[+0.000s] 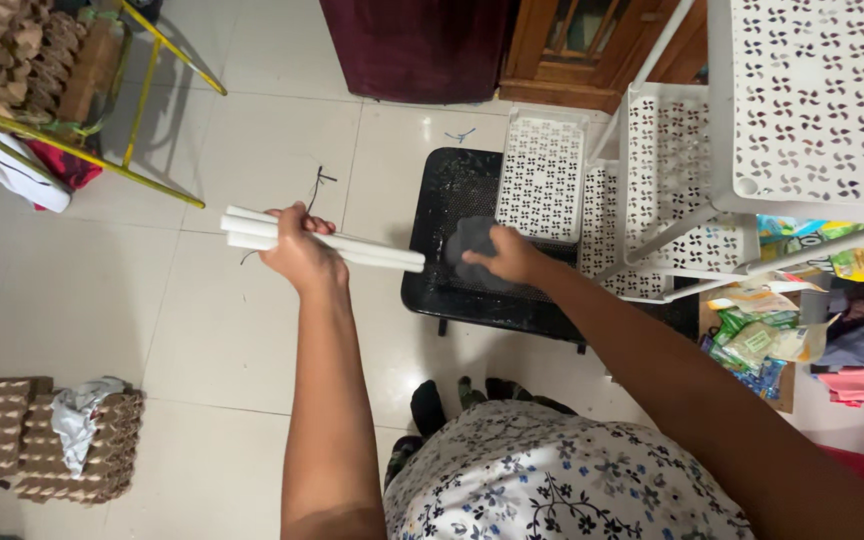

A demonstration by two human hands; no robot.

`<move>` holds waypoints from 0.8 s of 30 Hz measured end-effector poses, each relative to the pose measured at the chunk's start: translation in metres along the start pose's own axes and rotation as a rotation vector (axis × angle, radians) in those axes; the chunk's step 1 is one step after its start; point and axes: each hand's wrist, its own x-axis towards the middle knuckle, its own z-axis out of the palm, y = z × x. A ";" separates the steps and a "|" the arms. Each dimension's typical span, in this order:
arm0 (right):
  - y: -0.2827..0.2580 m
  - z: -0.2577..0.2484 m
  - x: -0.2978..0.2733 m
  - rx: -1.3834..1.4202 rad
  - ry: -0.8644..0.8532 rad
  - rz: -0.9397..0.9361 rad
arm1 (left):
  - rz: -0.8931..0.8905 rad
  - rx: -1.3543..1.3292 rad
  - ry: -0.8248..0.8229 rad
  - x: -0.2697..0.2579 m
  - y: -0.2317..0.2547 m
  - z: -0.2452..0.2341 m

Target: The person assembles a white plastic rack by inserting white cylindrical legs into the corners of perforated trays. They wipe the trays with a dark cloth, stack the trays, and insert legs into each tray to form a multi-tiered structure.

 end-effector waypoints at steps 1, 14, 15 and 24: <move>0.010 0.003 0.009 -0.038 -0.002 0.004 | -0.019 0.001 0.019 -0.002 0.001 -0.003; -0.033 -0.016 0.032 -0.131 -0.164 0.020 | -0.260 0.093 -0.051 -0.025 -0.029 -0.027; -0.047 -0.015 0.024 -0.040 -0.024 -0.008 | -0.282 0.108 -0.072 -0.026 -0.029 -0.024; -0.196 -0.064 -0.095 0.268 -0.138 -0.077 | -0.566 0.194 -0.149 -0.065 -0.038 0.035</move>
